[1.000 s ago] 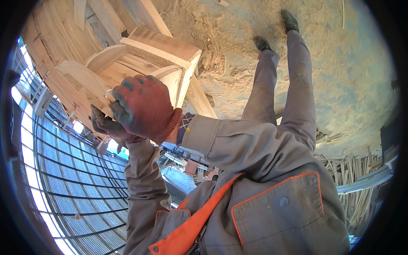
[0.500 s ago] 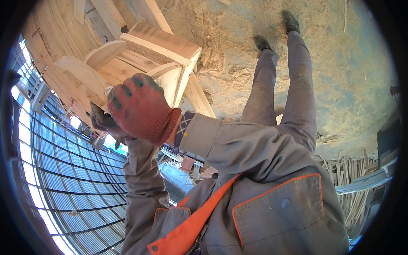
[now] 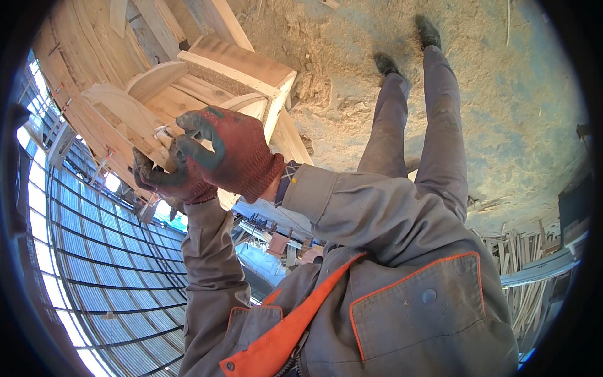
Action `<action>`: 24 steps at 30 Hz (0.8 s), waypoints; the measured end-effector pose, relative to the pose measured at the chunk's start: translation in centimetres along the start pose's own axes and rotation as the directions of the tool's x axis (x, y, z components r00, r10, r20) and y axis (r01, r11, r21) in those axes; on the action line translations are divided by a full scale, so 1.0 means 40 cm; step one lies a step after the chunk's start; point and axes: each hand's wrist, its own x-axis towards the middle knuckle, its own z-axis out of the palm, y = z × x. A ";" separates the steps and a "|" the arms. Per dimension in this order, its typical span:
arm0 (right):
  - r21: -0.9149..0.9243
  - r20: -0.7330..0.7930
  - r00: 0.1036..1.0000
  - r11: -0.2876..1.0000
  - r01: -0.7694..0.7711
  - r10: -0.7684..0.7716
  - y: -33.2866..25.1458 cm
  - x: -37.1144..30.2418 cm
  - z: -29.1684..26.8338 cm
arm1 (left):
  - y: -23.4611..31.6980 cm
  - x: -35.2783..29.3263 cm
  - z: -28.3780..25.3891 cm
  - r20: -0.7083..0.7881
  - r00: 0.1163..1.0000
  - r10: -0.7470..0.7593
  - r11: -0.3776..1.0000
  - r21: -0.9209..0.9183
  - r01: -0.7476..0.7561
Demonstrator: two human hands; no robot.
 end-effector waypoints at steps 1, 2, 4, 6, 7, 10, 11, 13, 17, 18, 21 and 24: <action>0.035 0.001 1.000 0.999 -0.003 0.003 0.001 0.006 0.004 | -0.001 0.001 0.000 0.002 1.000 0.000 1.000 -0.008 0.000; 0.069 0.003 1.000 0.998 -0.006 0.006 0.001 0.012 0.007 | -0.002 0.002 -0.001 0.002 1.000 0.004 1.000 -0.011 -0.004; 0.107 0.042 0.998 0.993 -0.059 0.055 -0.004 0.024 0.010 | 0.000 0.003 -0.003 0.003 1.000 0.006 1.000 -0.012 -0.006; 0.116 0.127 0.981 0.980 -0.161 0.146 -0.016 0.031 0.010 | 0.004 0.003 -0.004 0.004 1.000 0.000 1.000 -0.005 0.001; 0.070 0.113 0.986 0.989 -0.127 0.119 -0.022 0.035 0.008 | 0.008 0.002 -0.007 -0.006 1.000 -0.020 0.999 -0.034 0.020; -0.042 0.081 0.995 0.998 -0.050 0.054 -0.039 0.040 0.004 | 0.015 0.003 -0.008 -0.015 0.999 -0.041 0.996 -0.075 0.040; -0.075 0.064 0.997 0.997 -0.030 0.035 -0.045 0.043 0.007 | 0.016 0.005 -0.007 -0.008 1.000 -0.022 0.998 -0.059 0.022; -0.088 0.049 0.998 0.996 -0.030 0.035 -0.052 0.049 0.010 | 0.017 0.009 -0.004 -0.012 1.000 -0.005 1.000 -0.020 0.005; -0.083 0.047 0.998 0.996 -0.036 0.040 -0.054 0.062 0.006 | 0.021 0.015 -0.001 -0.008 1.000 -0.006 0.999 -0.038 0.005; -0.100 0.044 0.999 0.995 -0.018 0.023 -0.054 0.065 0.002 | 0.022 0.016 -0.004 0.009 1.000 -0.004 0.998 -0.067 0.005; -0.126 0.069 0.997 0.991 0.037 -0.028 -0.056 0.071 -0.015 | 0.024 0.017 -0.004 0.003 1.000 -0.005 0.999 -0.053 0.005; -0.038 0.179 0.974 0.990 -0.137 0.142 -0.062 0.080 -0.020 | 0.022 0.014 -0.003 -0.005 1.000 0.001 0.999 -0.038 -0.001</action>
